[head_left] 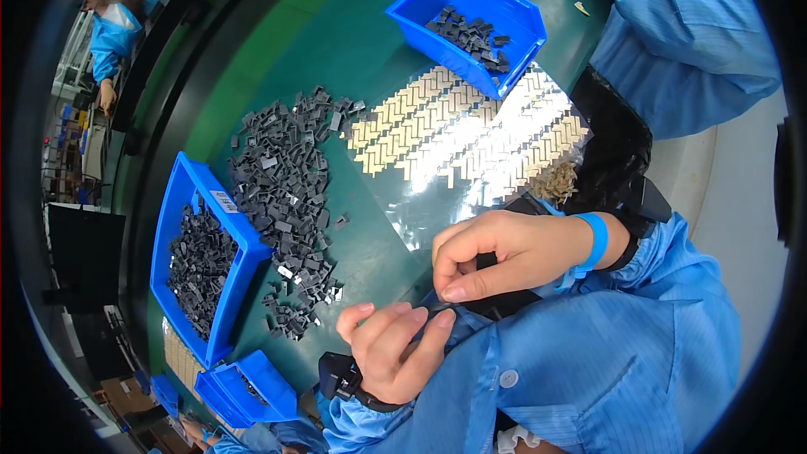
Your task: Assembling small electronic or mechanical components by fitting metal clips into plastic housings on a factory assembly line.
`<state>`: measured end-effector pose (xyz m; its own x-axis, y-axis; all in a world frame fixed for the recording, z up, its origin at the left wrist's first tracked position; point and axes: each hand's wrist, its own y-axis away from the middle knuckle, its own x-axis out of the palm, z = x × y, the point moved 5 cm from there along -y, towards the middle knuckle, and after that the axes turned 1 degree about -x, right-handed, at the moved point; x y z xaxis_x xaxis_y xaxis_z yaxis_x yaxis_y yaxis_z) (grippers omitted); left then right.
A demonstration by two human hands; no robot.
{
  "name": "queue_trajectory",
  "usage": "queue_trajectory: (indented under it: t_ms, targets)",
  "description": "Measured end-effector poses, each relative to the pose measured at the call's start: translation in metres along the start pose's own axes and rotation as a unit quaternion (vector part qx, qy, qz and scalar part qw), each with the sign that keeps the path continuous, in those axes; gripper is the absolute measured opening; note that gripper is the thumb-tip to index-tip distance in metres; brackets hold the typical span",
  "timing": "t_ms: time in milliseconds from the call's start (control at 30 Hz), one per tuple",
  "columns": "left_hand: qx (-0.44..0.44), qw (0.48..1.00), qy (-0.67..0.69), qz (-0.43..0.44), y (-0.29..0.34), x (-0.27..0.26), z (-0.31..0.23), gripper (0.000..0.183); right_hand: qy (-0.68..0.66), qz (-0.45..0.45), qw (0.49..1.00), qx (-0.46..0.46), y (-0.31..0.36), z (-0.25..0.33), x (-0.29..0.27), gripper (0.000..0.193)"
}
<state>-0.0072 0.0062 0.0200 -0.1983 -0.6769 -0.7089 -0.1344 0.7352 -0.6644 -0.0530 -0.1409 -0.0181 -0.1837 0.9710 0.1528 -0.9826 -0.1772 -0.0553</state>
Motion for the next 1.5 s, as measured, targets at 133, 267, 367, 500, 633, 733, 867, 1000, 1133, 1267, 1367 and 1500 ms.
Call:
queue_trajectory:
  t_ms: [133,267,367,500,633,733,867,1000,1133,1267,1367,1500]
  targets:
    - [-0.022,0.999,0.026,0.035,0.002,0.003,0.003,0.030,-0.033,0.020,0.999,0.030,-0.001,-0.003,0.000,0.012]
    - [-0.019,0.998,0.023,0.050,0.001,0.003,0.005,0.029,-0.027,0.025,0.999,0.028,-0.002,-0.005,0.003,0.011]
    - [0.001,0.998,0.009,0.063,0.001,0.005,0.010,0.029,0.006,-0.026,1.000,-0.015,-0.003,-0.008,0.003,0.014]
    - [-0.096,0.990,-0.071,0.075,-0.014,0.005,0.038,0.040,0.172,-0.153,0.971,-0.071,-0.006,-0.004,-0.009,0.011]
    - [-0.181,0.961,-0.173,0.116,-0.022,0.017,0.083,0.042,0.122,-0.248,0.959,-0.065,-0.006,-0.007,-0.031,0.010]
    - [-0.203,0.957,-0.165,0.127,-0.013,0.029,0.104,0.028,0.107,-0.287,0.948,-0.088,-0.004,-0.001,-0.029,0.010]
    - [-0.191,0.961,-0.156,0.128,-0.013,0.029,0.103,0.017,0.098,-0.288,0.945,-0.116,-0.001,0.002,-0.027,0.009]
    - [-0.189,0.962,-0.172,0.096,-0.010,0.024,0.100,0.012,0.062,-0.247,0.962,-0.099,-0.004,-0.001,-0.022,0.008]
    - [-0.289,0.957,0.030,0.020,-0.018,0.011,0.085,0.013,0.120,-0.288,0.932,-0.186,-0.002,0.006,-0.015,0.011]
    - [-0.485,0.769,0.416,-0.017,-0.005,0.008,0.051,0.023,0.143,-0.282,0.909,-0.274,0.001,0.021,0.002,0.025]
    - [-0.500,0.569,0.651,-0.042,0.006,0.026,0.038,0.023,0.125,-0.253,0.914,-0.291,0.002,0.026,0.008,0.031]
    - [-0.519,0.433,0.734,-0.064,0.009,0.045,0.023,0.020,0.183,-0.249,0.897,-0.317,0.005,0.026,0.007,0.033]
